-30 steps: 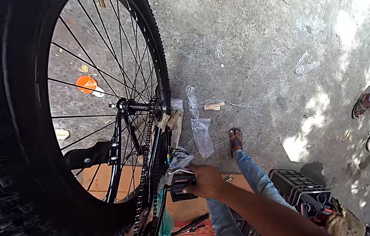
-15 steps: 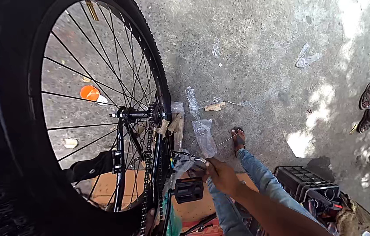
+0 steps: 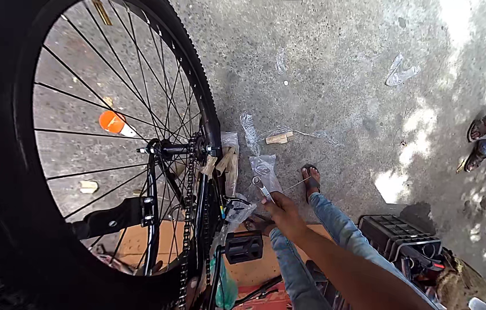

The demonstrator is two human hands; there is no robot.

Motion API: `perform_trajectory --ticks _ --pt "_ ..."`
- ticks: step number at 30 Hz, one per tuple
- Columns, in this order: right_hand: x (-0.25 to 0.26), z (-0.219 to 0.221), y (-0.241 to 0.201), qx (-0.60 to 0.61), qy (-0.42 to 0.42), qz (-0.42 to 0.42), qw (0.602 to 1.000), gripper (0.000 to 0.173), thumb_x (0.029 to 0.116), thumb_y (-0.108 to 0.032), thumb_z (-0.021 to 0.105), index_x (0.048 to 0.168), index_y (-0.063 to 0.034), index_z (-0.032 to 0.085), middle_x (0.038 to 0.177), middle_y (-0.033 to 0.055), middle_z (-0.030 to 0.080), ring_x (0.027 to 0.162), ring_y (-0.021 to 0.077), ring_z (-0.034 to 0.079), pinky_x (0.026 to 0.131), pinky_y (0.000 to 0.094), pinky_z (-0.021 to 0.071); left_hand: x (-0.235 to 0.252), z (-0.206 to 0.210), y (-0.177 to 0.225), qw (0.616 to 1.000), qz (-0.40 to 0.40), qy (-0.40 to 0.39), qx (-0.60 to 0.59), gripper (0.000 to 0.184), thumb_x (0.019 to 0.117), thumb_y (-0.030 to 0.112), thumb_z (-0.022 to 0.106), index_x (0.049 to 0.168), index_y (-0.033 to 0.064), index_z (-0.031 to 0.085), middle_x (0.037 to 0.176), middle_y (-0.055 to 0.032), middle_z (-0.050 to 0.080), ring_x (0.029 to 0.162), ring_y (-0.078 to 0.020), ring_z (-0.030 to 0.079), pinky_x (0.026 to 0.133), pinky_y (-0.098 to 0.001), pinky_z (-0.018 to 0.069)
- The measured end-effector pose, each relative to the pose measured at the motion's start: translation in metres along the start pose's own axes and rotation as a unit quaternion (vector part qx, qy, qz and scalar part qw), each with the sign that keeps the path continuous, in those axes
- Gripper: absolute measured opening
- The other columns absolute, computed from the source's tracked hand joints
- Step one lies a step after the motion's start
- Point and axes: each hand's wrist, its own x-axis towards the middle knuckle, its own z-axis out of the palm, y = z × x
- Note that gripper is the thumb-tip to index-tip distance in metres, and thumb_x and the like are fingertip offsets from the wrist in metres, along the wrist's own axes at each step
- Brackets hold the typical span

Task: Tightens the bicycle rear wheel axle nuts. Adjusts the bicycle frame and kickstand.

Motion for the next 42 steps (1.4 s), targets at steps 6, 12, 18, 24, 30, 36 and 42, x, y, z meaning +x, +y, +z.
perform_trajectory --ticks 6,12,18,24,30,36,42 --pt "0.001 0.018 0.007 -0.012 -0.045 -0.031 0.998 0.039 0.11 -0.035 0.042 0.117 -0.0046 0.066 0.082 0.0035 0.063 0.064 0.0119 0.055 0.059 0.0314 0.0483 0.003 0.013 -0.036 0.993 0.069 0.052 0.075 0.051 0.0928 0.039 0.068 0.118 -0.0047 0.071 0.116 -0.0203 0.073 0.118 -0.0292 0.067 0.107 -0.0452 0.0471" --pt "0.032 0.028 0.007 0.029 -0.006 -0.026 0.999 0.028 0.1067 -0.021 0.047 0.125 -0.007 0.063 0.085 0.0059 0.063 0.067 0.0147 0.058 0.063 0.0335 0.0511 0.015 0.007 0.005 0.964 -0.125 -0.109 0.207 0.044 0.1028 0.03 0.059 0.136 0.0024 0.063 0.138 -0.011 0.065 0.135 -0.0184 0.055 0.116 -0.0394 0.0383" --pt "0.094 0.065 -0.033 0.134 0.051 -0.065 0.987 0.034 0.0994 -0.016 0.067 0.129 0.0 0.064 0.101 0.0083 0.071 0.085 0.0106 0.063 0.077 0.0309 0.0529 0.007 0.016 -0.034 0.997 0.066 0.006 0.047 0.039 0.1006 0.032 0.062 0.115 -0.0029 0.071 0.111 -0.0128 0.075 0.11 -0.0137 0.069 0.101 -0.0324 0.0517" --pt "0.133 0.104 -0.071 0.173 0.035 -0.047 0.983 0.036 0.1005 -0.017 0.067 0.133 -0.0032 0.064 0.103 0.0103 0.07 0.084 0.014 0.063 0.075 0.0337 0.0534 0.006 0.017 -0.029 0.994 0.08 0.019 0.073 0.04 0.1004 0.033 0.06 0.113 -0.0029 0.072 0.109 -0.0141 0.075 0.107 -0.0158 0.071 0.099 -0.0337 0.0529" --pt "0.136 0.114 -0.079 0.209 0.079 -0.014 0.975 0.018 0.0986 -0.018 0.07 0.109 -0.0039 0.073 0.09 0.0059 0.069 0.074 0.0098 0.06 0.067 0.0287 0.0512 0.012 0.03 -0.053 0.996 0.081 0.038 0.012 0.041 0.0987 0.034 0.065 0.108 -0.0045 0.072 0.101 -0.0121 0.075 0.101 -0.0104 0.071 0.095 -0.0294 0.0533" --pt "0.132 0.128 -0.084 0.254 0.126 0.019 0.959 0.019 0.0982 -0.023 0.072 0.108 -0.0071 0.072 0.083 0.0038 0.066 0.061 0.0083 0.053 0.053 0.0259 0.0447 0.005 0.022 -0.034 0.992 0.097 0.053 0.063 0.039 0.0991 0.032 0.061 0.109 -0.0034 0.074 0.103 -0.0143 0.076 0.102 -0.0169 0.072 0.095 -0.0338 0.0542" --pt "0.133 0.13 -0.088 0.177 0.15 0.007 0.973 0.025 0.0986 -0.03 0.071 0.102 -0.0053 0.072 0.082 0.0054 0.066 0.069 0.0117 0.059 0.063 0.0318 0.0499 0.008 0.022 -0.023 0.992 0.009 0.011 0.122 0.042 0.0994 0.035 0.061 0.113 -0.0037 0.073 0.11 -0.0165 0.075 0.11 -0.0231 0.071 0.099 -0.0404 0.0523"
